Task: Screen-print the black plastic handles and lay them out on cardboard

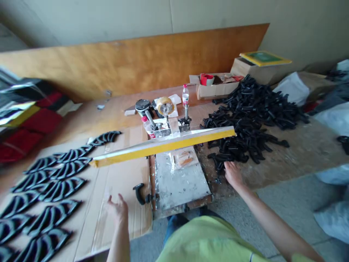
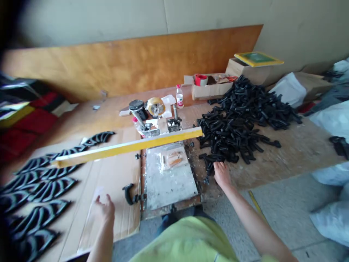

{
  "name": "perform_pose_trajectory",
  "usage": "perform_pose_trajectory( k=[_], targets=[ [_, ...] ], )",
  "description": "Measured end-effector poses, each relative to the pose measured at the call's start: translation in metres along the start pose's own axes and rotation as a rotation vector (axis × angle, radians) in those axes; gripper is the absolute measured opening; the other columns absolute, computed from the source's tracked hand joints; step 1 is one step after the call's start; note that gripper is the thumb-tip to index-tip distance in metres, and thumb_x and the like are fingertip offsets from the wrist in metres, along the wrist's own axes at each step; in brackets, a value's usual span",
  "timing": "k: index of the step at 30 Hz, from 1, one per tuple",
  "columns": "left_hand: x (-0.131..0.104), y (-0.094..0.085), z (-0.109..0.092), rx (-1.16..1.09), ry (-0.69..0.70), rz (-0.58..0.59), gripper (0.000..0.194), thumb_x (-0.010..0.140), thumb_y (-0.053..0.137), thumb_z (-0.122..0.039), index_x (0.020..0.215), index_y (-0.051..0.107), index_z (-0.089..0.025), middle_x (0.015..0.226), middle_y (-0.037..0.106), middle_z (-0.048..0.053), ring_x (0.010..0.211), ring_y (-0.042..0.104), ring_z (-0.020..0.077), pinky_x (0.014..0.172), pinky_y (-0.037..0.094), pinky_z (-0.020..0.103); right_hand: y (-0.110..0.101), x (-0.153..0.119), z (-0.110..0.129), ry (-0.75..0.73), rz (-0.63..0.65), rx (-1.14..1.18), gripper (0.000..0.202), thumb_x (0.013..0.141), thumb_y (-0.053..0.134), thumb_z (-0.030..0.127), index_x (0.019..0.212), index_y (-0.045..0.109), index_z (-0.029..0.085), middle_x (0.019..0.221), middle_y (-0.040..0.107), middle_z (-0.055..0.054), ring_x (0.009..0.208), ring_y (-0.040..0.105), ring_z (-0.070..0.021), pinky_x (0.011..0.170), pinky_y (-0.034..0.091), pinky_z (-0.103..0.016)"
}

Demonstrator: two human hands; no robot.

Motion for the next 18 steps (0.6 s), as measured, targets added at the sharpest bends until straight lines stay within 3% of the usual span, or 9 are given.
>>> perform_pose_trajectory(
  k=[2,5,9,12,15,18],
  targets=[
    [-0.031,-0.005,-0.005,-0.055,-0.106,0.017,0.060,0.089,0.037,-0.049,0.129,0.047,-0.007,0.113,0.060,0.022,0.106,0.060,0.0343,0.087,0.049,0.051,-0.002,0.006,-0.002,-0.103,0.021,-0.021,0.022,0.088,0.041,0.008,0.101,0.058,0.014,0.104,0.063,-0.015,0.105,0.050,-0.0278,0.090,0.037,-0.039],
    [-0.060,-0.011,-0.020,-0.126,-0.148,0.030,0.057,0.090,0.036,-0.051,0.129,0.050,-0.012,0.115,0.061,0.017,0.106,0.060,0.0281,0.091,0.048,0.043,-0.006,0.013,-0.004,-0.212,0.060,-0.038,0.017,0.089,0.043,0.011,0.096,0.058,0.014,0.101,0.063,-0.015,0.103,0.051,-0.0284,0.086,0.039,-0.038],
    [-0.074,-0.024,-0.044,-0.261,-0.109,0.014,0.053,0.092,0.036,-0.050,0.127,0.054,-0.015,0.121,0.060,0.014,0.116,0.055,0.0246,0.098,0.044,0.038,-0.008,0.015,-0.006,-0.322,0.163,-0.010,0.022,0.088,0.041,0.009,0.101,0.059,0.015,0.099,0.064,-0.015,0.102,0.054,-0.0272,0.082,0.042,-0.034],
    [-0.075,-0.038,-0.060,-0.369,-0.080,-0.012,0.050,0.092,0.038,-0.048,0.124,0.055,-0.014,0.124,0.059,0.014,0.120,0.052,0.0242,0.100,0.042,0.038,-0.024,0.021,-0.008,-0.342,0.198,0.076,0.039,0.085,0.042,0.006,0.119,0.055,0.018,0.105,0.064,-0.014,0.094,0.060,-0.0248,0.077,0.044,-0.033],
    [-0.069,-0.047,-0.077,-0.443,-0.071,-0.028,0.049,0.091,0.040,-0.048,0.122,0.057,-0.014,0.121,0.061,0.014,0.116,0.054,0.0239,0.098,0.043,0.038,-0.057,0.039,0.003,-0.257,0.119,0.361,0.043,0.084,0.051,0.015,0.126,0.050,0.023,0.109,0.065,-0.012,0.084,0.065,-0.0219,0.074,0.048,-0.032],
    [-0.056,-0.049,-0.105,-0.491,-0.022,0.007,0.049,0.092,0.038,-0.049,0.121,0.057,-0.015,0.115,0.062,0.012,0.110,0.058,0.0224,0.095,0.045,0.037,-0.076,0.069,0.045,-0.074,0.155,0.827,0.033,0.085,0.058,0.036,0.114,0.052,0.021,0.082,0.068,-0.006,0.064,0.066,-0.0183,0.060,0.050,-0.028]
  ],
)
Point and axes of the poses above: each hand's wrist, its own x-axis towards the middle knuckle, its own y-axis out of the palm, z = x × y, the point moved 4 cm from there along x, towards the middle knuckle
